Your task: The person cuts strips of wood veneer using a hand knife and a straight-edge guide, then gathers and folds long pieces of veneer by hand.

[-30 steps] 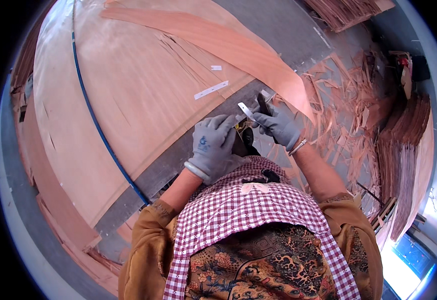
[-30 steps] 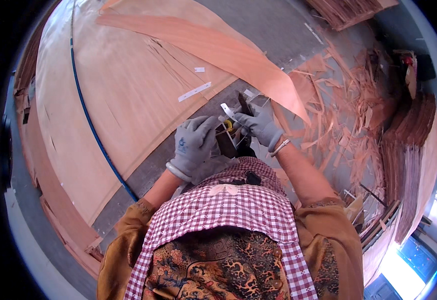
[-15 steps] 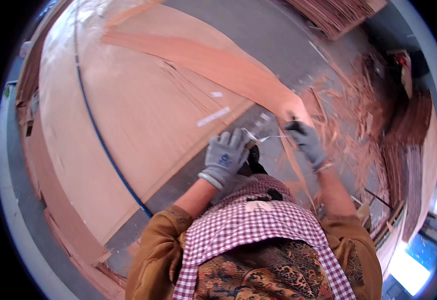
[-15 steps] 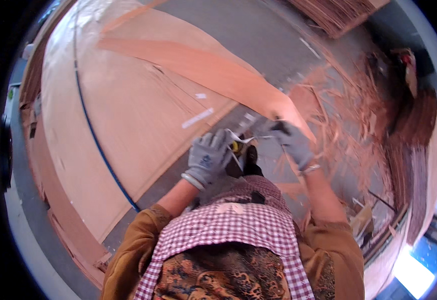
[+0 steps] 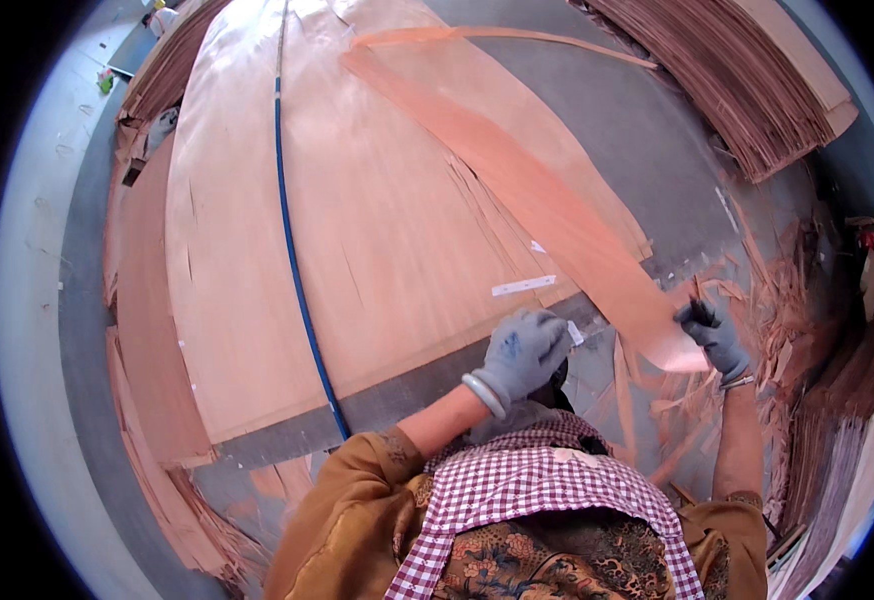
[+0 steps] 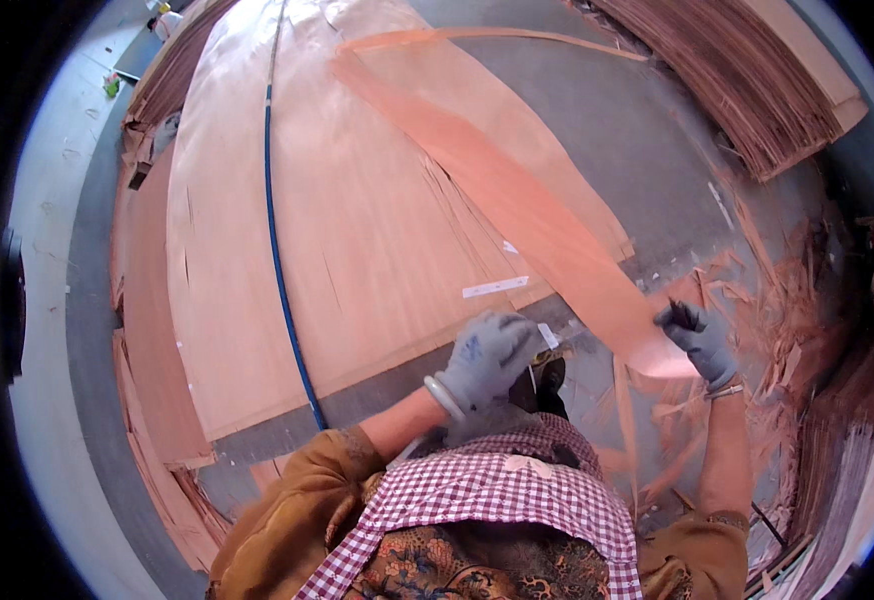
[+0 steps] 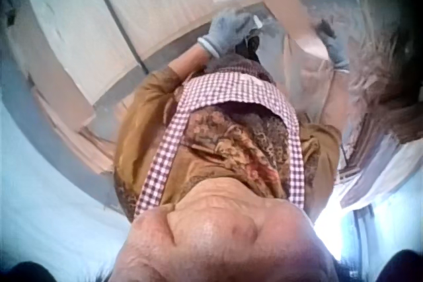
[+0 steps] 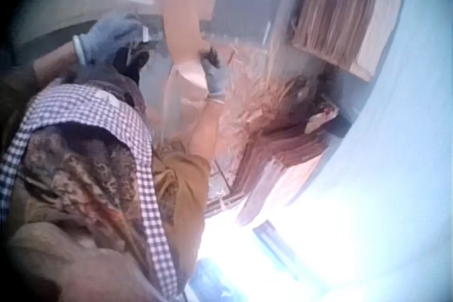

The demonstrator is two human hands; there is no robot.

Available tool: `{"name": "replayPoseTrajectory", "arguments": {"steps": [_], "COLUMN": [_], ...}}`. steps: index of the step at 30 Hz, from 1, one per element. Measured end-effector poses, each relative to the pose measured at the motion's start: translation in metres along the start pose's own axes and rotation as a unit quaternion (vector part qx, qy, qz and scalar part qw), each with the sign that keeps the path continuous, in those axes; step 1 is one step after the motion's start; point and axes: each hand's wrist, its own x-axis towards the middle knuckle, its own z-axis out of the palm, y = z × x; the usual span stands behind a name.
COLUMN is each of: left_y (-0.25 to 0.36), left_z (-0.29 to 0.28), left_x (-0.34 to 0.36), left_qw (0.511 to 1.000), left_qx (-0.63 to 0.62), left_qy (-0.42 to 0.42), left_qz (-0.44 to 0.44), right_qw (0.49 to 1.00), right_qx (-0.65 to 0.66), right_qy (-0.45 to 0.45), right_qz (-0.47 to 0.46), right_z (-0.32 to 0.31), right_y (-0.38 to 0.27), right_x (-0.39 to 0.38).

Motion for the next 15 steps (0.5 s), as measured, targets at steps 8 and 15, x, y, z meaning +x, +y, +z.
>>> {"name": "replayPoseTrajectory", "arguments": {"steps": [8,15], "left_y": [0.021,0.017], "left_z": [-0.029,-0.057], "left_x": [0.058,0.116], "left_qw": [0.588,0.683], "left_qx": [-0.77,-0.685], "left_qy": [-0.077,0.05], "left_qz": [-0.235,-0.249], "right_qw": [0.999,0.991], "right_qx": [0.029,0.105], "right_qy": [-0.008,0.079], "right_qz": [0.01,-0.023], "right_z": [0.049,0.07], "right_y": [-0.089,-0.106], "right_x": [0.003,-0.003]}}
